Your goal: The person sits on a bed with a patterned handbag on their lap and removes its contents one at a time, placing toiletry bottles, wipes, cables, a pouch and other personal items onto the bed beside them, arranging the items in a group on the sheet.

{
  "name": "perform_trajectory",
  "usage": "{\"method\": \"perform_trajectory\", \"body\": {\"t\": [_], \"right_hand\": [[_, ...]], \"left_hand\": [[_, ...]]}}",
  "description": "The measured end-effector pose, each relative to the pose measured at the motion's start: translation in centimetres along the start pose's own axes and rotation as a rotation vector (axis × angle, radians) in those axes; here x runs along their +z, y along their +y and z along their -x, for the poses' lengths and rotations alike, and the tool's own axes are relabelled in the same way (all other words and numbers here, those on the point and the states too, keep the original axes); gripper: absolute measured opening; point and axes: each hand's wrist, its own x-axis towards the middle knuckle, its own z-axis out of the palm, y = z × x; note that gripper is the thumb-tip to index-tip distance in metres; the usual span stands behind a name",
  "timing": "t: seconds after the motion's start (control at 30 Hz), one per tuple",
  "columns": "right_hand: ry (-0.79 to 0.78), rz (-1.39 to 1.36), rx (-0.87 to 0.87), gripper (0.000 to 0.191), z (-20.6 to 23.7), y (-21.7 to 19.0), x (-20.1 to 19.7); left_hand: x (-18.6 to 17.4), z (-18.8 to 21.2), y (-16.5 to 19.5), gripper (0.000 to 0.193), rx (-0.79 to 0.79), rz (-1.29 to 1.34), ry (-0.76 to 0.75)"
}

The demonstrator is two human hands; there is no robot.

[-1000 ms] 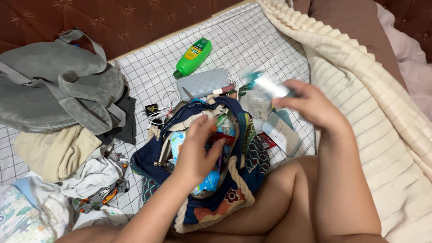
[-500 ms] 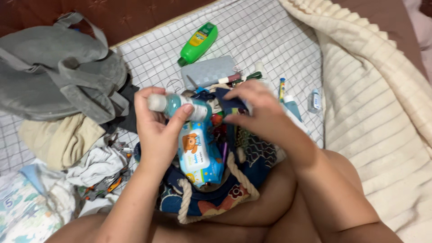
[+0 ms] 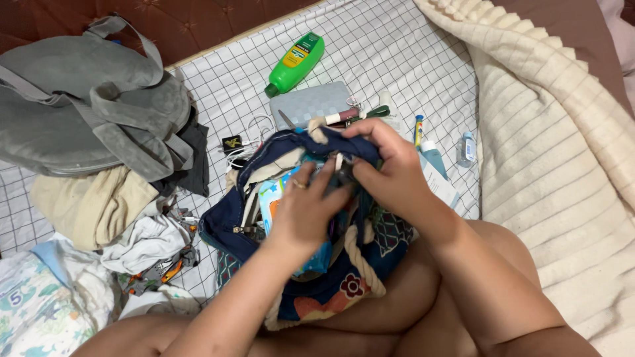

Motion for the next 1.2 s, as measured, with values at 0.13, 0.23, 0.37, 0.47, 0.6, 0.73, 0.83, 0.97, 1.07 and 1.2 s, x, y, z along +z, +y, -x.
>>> {"method": "perform_trajectory", "body": {"t": [0.13, 0.23, 0.37, 0.47, 0.6, 0.73, 0.83, 0.97, 1.07, 1.2], "right_hand": [[-0.071, -0.430, 0.076, 0.041, 0.0, -0.3, -0.5], [-0.170, -0.533, 0.194, 0.039, -0.5, 1.3, -2.6], [-0.092, -0.187, 0.392, 0.025, -1.5, 8.2, -8.9], [0.058, 0.585, 0.709, 0.035, -0.6, 16.1, -12.4], [-0.238, 0.730, 1.067, 0.067, 1.4, 24.8, -13.4], [-0.166, 0.769, 0.994, 0.069, 0.5, 27.1, -10.2], [-0.110, 0.796, 0.964, 0.068, -0.4, 25.4, -8.9], [0.213, 0.870, 0.588, 0.057, -2.4, 16.9, -9.7], [0.267, 0.415, 0.253, 0.047, -1.9, 8.0, -10.1], [0.068, 0.019, -0.041, 0.048, -0.1, -2.0, -6.9]], "left_hand": [[0.5, 0.4, 1.8, 0.054, -0.117, 0.278, 0.036], [0.6, 0.9, 1.7, 0.045, -0.269, 0.659, -0.138], [1.5, 0.7, 1.1, 0.033, -0.224, 0.644, -0.199], [1.4, 0.8, 0.0, 0.029, -0.163, 0.557, -0.102], [-0.5, 1.0, -1.9, 0.035, -0.271, 0.541, 0.013], [-2.8, 0.7, -3.3, 0.024, -0.280, 0.467, 0.176], [-4.3, 0.8, -3.8, 0.021, -0.283, 0.454, 0.221], [-5.7, 0.5, -3.9, 0.019, -0.337, 0.470, 0.243], [-6.4, 0.3, -2.6, 0.022, -0.350, 0.499, 0.250], [-7.1, 0.0, -0.3, 0.059, -0.216, 0.612, 0.290]]}}
